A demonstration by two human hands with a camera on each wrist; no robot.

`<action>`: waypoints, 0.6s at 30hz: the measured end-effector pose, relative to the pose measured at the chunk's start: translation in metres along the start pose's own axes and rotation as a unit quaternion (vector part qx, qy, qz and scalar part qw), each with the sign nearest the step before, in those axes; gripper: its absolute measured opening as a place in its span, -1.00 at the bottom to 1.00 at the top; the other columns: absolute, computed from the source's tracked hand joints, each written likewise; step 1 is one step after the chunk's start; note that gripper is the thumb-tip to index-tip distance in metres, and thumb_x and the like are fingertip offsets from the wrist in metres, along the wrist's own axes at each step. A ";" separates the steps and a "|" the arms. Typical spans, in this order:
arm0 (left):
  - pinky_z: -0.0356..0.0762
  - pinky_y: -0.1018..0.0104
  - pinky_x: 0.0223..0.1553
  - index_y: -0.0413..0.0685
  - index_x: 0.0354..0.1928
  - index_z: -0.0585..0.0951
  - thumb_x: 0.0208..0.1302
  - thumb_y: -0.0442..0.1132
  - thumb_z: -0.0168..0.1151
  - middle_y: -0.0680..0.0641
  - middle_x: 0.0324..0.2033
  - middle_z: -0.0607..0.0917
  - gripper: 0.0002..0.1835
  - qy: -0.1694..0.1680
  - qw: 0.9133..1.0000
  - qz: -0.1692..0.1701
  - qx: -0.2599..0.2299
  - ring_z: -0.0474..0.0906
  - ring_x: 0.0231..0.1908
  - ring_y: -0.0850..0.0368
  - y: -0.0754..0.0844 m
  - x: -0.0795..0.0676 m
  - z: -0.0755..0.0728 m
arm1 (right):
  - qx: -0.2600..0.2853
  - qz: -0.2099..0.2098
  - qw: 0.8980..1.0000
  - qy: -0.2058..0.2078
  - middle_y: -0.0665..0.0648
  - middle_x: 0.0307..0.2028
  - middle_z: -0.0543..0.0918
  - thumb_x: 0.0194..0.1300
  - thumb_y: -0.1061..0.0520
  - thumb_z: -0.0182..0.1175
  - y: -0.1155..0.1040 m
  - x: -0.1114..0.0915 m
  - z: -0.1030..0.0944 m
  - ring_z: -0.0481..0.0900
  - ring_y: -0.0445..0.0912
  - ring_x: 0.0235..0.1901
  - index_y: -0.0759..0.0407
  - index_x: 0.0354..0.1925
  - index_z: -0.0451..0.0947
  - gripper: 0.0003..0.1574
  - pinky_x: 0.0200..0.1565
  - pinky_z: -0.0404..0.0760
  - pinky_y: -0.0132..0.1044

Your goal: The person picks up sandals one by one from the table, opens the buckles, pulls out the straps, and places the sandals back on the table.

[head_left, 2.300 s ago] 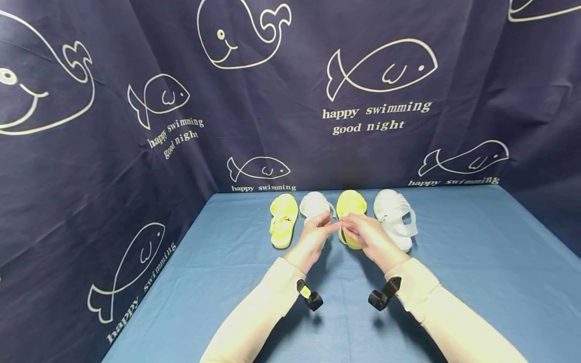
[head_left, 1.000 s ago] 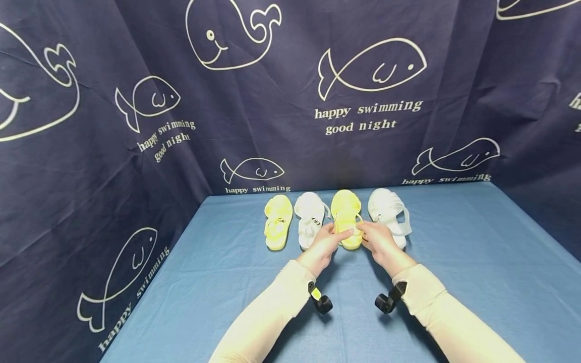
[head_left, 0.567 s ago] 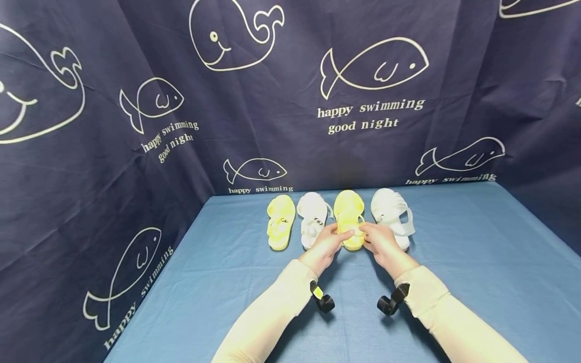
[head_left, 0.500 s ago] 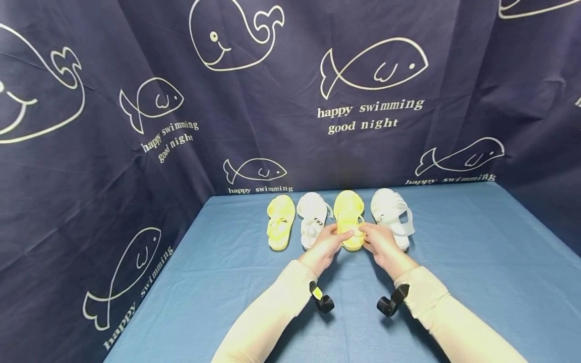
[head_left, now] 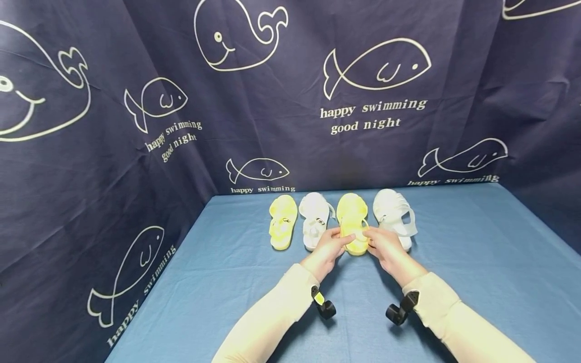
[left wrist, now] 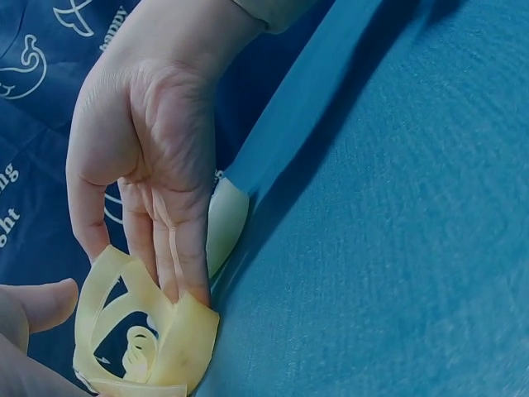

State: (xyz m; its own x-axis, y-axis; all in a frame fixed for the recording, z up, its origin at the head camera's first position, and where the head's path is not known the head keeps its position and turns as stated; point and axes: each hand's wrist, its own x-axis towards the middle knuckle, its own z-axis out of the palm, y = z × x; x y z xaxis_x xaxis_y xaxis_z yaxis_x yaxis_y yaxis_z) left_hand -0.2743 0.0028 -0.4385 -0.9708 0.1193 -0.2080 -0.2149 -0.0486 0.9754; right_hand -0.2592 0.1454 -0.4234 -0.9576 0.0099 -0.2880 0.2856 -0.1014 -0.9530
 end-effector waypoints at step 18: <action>0.47 0.04 0.19 -0.34 0.14 0.47 0.21 -0.22 0.34 -0.20 0.00 0.64 -0.49 0.005 0.999 -0.003 0.046 0.58 0.00 0.05 -0.003 -0.012 -0.004 | -0.016 -0.008 0.999 -0.041 0.47 0.46 -0.04 0.45 0.21 -0.12 0.007 -0.018 -0.009 -0.04 0.24 0.46 0.48 0.45 -0.18 -0.22 0.43 0.11 0.01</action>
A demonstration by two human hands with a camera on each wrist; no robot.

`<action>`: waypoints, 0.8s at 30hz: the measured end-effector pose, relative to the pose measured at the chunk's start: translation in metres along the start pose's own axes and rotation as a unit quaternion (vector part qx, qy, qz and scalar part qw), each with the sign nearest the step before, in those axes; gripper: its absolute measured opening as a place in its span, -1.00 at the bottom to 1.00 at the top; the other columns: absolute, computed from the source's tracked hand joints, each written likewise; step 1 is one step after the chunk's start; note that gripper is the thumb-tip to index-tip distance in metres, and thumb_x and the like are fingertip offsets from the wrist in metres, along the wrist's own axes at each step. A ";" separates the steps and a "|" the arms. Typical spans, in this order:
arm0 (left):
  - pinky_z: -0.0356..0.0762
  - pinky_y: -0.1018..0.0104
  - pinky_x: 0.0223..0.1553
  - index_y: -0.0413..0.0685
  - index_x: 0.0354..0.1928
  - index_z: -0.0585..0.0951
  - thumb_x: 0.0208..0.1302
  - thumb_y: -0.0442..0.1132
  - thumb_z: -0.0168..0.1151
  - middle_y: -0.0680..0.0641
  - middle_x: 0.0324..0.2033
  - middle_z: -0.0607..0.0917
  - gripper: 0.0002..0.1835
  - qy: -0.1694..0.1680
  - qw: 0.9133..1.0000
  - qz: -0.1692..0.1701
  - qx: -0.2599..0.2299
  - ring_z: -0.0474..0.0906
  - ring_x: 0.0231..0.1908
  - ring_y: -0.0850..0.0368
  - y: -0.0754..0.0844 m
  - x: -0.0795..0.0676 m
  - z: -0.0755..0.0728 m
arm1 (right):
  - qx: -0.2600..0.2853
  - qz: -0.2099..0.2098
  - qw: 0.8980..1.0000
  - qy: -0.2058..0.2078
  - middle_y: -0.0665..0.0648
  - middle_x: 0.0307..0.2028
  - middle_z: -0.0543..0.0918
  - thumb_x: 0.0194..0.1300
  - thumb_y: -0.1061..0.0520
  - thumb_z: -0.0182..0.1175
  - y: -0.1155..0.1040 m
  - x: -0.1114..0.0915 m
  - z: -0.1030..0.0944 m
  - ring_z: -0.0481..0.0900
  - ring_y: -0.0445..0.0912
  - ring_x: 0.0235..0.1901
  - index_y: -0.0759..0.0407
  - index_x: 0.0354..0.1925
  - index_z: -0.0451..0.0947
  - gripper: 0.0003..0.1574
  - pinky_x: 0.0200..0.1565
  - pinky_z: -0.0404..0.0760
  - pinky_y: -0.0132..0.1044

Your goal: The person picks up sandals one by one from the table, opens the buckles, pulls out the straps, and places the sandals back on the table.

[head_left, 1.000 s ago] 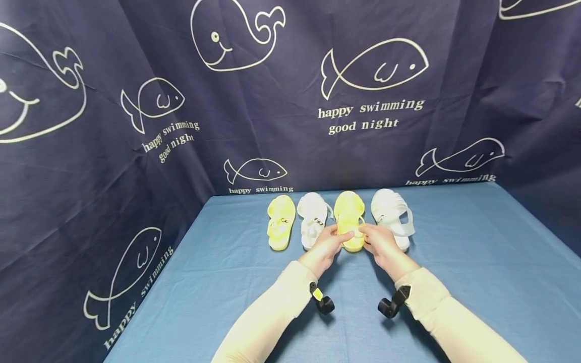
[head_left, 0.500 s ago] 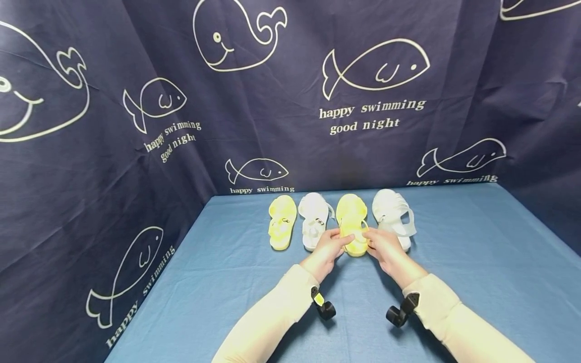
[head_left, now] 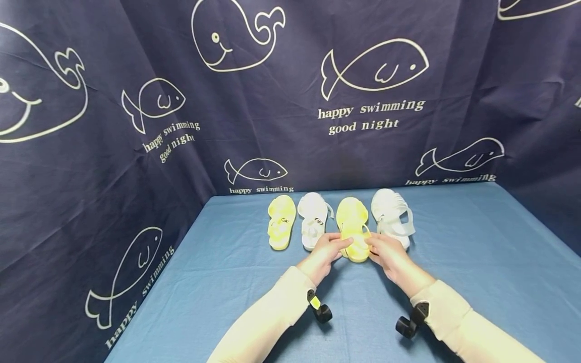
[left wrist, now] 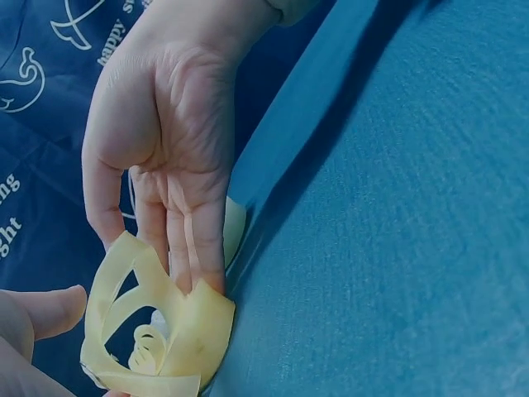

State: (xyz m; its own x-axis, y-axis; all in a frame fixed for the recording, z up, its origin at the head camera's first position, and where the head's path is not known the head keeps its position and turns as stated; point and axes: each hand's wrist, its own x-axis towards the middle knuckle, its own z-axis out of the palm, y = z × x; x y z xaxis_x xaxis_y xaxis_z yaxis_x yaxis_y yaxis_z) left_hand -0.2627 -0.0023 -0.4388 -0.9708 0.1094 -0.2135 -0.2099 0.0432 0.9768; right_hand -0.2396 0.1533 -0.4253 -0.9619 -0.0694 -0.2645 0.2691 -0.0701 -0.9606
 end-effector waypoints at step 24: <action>0.52 0.08 0.15 -0.32 0.07 0.50 0.19 -0.24 0.36 -0.16 -0.11 0.67 -0.54 -0.013 1.000 0.003 0.004 0.62 -0.12 0.12 -0.005 -0.022 -0.004 | -0.009 -0.012 1.000 -0.010 0.47 0.44 0.03 0.46 0.21 -0.11 0.010 -0.024 0.002 0.06 0.24 0.42 0.48 0.44 -0.11 -0.25 0.41 0.15 0.04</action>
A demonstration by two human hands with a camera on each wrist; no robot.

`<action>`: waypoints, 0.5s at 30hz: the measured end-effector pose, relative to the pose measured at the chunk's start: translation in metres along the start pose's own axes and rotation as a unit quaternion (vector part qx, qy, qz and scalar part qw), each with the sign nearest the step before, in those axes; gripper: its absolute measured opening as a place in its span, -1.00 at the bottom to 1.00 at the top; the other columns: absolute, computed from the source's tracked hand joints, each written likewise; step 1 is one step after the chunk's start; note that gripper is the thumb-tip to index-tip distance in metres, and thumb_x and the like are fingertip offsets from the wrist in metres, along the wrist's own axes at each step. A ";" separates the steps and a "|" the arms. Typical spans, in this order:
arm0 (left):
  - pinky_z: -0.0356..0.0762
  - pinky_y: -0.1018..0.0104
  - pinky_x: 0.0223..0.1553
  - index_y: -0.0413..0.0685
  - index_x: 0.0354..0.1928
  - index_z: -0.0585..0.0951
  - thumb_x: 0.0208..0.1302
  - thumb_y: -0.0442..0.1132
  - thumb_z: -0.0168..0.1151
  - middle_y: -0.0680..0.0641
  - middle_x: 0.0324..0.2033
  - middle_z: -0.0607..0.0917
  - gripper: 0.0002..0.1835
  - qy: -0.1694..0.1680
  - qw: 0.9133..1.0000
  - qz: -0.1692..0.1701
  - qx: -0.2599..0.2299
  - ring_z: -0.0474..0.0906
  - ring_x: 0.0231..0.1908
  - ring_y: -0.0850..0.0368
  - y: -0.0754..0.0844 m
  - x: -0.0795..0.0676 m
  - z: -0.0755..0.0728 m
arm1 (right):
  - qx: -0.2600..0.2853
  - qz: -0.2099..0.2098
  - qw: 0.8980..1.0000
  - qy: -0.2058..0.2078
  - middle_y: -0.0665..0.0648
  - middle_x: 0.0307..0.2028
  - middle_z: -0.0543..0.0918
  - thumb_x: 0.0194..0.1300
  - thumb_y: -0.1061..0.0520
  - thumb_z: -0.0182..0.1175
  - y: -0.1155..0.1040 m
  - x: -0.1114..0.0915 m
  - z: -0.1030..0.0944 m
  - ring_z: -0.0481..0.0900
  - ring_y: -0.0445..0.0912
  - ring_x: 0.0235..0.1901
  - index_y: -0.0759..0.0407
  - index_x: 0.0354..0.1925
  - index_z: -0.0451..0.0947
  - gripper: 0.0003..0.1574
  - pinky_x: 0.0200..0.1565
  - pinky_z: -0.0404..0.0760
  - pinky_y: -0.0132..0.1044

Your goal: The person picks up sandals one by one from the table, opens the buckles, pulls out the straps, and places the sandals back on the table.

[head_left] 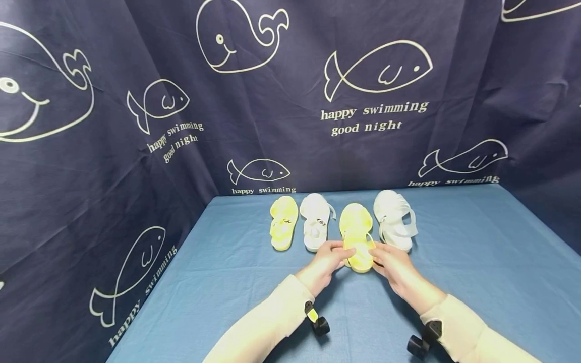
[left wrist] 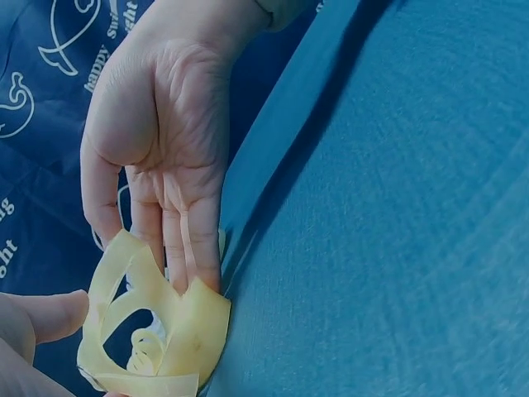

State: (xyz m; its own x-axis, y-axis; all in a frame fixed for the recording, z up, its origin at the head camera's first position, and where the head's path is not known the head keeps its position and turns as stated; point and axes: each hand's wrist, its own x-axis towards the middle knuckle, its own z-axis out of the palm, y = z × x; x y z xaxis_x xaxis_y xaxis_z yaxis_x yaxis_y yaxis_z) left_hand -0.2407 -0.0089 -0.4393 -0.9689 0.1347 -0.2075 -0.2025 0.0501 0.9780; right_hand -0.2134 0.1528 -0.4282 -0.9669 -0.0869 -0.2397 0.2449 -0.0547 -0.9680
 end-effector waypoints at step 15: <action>0.58 0.15 0.07 -0.31 0.04 0.51 0.17 -0.28 0.37 -0.14 -0.17 0.66 -0.57 -0.003 1.000 0.001 -0.014 0.61 -0.19 0.16 -0.006 -0.009 -0.001 | -0.009 0.003 1.000 -0.001 0.44 0.45 0.03 0.47 0.17 -0.09 0.007 -0.012 0.000 0.08 0.20 0.41 0.43 0.46 -0.13 -0.23 0.41 0.16 0.00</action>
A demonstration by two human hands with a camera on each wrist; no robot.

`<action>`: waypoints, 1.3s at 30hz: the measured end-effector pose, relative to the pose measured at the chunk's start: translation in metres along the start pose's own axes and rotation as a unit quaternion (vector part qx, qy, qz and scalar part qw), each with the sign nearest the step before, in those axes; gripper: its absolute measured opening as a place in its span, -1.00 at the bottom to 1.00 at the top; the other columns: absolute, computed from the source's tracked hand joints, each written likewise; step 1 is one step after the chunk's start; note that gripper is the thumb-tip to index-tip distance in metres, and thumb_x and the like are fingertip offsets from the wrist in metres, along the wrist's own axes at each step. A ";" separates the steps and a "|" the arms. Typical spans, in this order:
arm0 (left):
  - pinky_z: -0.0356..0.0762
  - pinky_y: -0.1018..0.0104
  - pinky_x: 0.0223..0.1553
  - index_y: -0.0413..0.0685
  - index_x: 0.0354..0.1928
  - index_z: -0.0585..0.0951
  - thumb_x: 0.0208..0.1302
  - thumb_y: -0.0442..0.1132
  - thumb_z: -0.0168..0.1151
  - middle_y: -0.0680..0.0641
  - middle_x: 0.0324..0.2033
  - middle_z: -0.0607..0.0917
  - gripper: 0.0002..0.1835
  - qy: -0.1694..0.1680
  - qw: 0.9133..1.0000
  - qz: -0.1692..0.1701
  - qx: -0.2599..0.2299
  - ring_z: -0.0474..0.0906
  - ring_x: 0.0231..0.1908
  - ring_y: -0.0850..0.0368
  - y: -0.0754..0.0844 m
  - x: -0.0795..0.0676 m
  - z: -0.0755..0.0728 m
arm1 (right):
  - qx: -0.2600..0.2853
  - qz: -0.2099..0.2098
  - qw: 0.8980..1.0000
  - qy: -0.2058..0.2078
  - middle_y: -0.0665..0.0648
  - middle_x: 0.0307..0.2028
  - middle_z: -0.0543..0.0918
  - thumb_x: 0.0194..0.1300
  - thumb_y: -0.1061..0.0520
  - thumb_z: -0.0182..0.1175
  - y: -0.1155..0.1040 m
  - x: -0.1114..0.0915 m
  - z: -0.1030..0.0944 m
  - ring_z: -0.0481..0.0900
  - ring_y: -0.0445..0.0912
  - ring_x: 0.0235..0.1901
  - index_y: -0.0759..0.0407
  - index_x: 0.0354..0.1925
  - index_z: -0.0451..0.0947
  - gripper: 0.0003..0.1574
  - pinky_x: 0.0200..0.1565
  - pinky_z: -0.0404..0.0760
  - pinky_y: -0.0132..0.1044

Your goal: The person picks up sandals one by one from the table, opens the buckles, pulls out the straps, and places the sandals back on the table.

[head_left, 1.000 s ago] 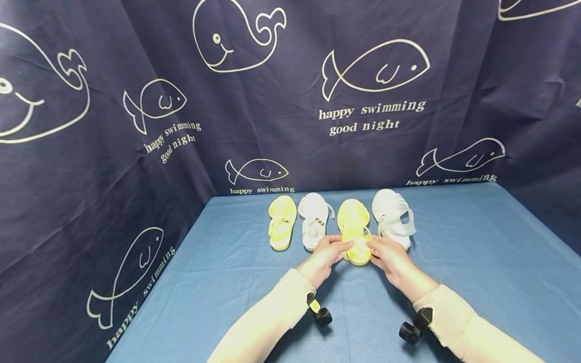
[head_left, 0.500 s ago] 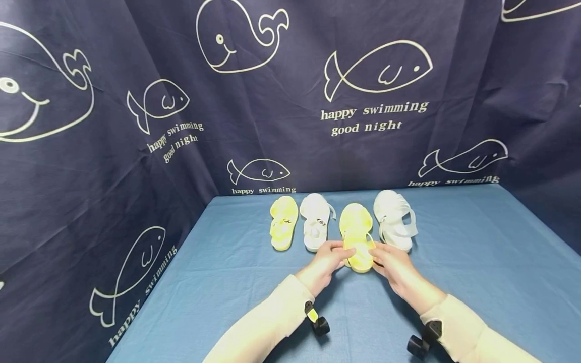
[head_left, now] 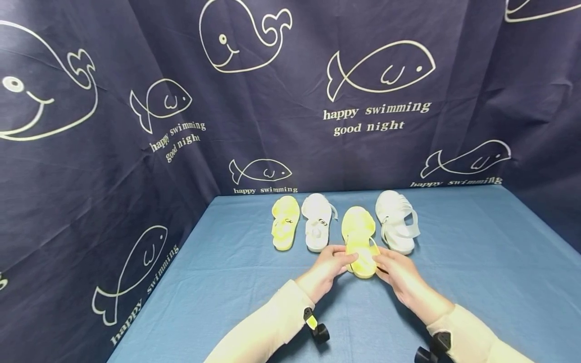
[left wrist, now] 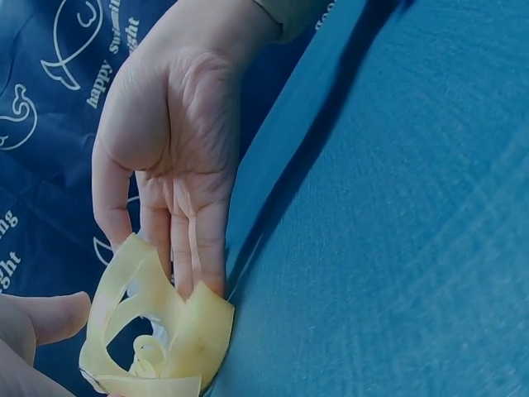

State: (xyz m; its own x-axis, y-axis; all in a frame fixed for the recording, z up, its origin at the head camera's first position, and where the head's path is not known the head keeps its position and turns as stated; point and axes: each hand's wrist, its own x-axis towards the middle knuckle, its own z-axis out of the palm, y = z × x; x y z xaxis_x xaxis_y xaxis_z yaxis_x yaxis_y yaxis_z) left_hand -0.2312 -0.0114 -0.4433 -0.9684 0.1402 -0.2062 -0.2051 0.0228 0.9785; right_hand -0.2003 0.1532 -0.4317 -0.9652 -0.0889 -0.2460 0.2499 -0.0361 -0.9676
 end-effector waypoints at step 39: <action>0.63 0.14 0.01 -0.38 0.03 0.47 0.19 -0.38 0.31 -0.17 -0.21 0.64 -0.61 -0.041 0.999 0.002 -0.036 0.65 -0.18 0.09 -0.007 -0.019 -0.003 | 0.004 0.014 1.000 -0.010 0.44 0.44 0.06 0.45 0.16 -0.02 0.009 -0.020 -0.007 0.45 -0.28 0.04 0.46 0.44 -0.06 -0.22 0.15 0.52 -0.38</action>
State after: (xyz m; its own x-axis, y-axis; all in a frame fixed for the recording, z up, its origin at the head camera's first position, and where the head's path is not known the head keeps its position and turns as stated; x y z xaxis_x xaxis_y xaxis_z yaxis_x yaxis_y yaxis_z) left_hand -0.2114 -0.0175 -0.4462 -0.9551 0.2210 -0.1976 -0.2132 -0.0489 0.9758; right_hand -0.1791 0.1614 -0.4358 -0.9559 -0.1094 -0.2724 0.2782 -0.0416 -0.9596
